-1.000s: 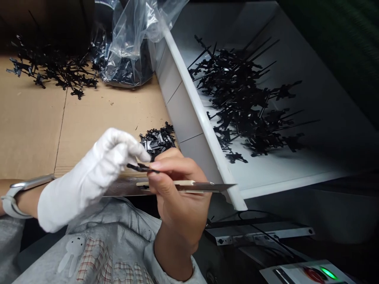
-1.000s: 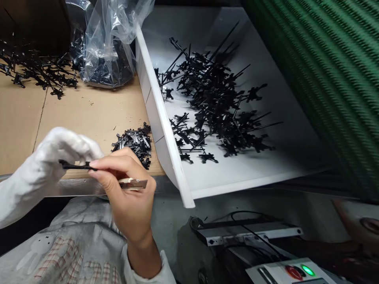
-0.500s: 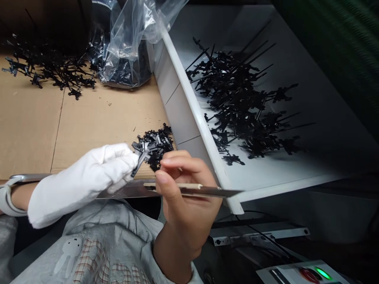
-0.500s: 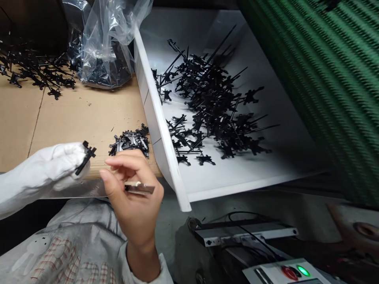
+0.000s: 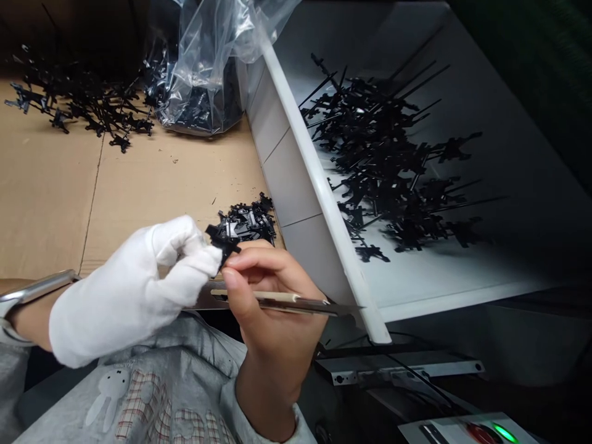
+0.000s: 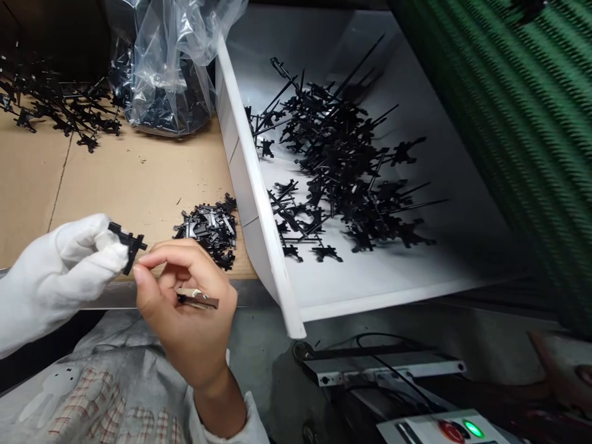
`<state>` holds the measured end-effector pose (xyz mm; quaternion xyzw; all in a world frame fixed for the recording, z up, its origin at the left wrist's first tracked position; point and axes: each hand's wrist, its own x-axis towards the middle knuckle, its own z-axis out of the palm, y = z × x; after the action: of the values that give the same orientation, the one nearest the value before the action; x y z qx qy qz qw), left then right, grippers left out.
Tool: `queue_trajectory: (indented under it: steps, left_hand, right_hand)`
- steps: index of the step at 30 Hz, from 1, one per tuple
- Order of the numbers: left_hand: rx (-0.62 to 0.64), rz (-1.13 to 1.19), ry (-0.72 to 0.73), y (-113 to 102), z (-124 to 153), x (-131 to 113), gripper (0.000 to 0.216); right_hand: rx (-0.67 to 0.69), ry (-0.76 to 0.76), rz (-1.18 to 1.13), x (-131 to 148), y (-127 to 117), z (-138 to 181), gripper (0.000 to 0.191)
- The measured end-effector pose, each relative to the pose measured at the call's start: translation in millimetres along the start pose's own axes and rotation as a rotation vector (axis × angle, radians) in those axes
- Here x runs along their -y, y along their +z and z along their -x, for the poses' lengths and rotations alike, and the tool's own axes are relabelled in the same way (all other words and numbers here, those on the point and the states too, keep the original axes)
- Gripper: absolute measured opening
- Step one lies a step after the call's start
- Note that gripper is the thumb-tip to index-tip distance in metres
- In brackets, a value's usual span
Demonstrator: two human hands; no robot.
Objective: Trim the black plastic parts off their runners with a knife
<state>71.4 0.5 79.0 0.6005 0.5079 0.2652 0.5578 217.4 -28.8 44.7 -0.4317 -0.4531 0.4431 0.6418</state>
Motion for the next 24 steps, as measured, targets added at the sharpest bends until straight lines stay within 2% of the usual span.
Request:
queue_trajectory:
  steps: [6,12,16,20,24]
  left_hand:
    - [-0.010,0.022,0.051,-0.9,1.6,4.9,0.040]
    - [-0.042,-0.151,0.199,-3.0,3.0,9.2,0.040]
    - [-0.038,-0.221,0.237,-5.0,5.8,7.0,0.039]
    - [0.013,-0.098,0.127,-3.4,6.0,2.8,0.040]
    - [0.059,0.041,0.003,-1.7,-0.6,-3.1,0.037]
  right_hand:
    - [-0.015,0.007,0.032,-0.7,2.5,-1.9,0.018]
    - [-0.023,-0.014,0.103,0.5,2.4,-3.1,0.019]
    - [-0.026,-0.019,0.103,0.7,6.1,-4.7,0.018]
    - [-0.015,-0.023,0.082,0.3,7.7,-6.4,0.018]
    - [0.049,0.029,0.056,-0.7,-3.5,-4.2,0.018]
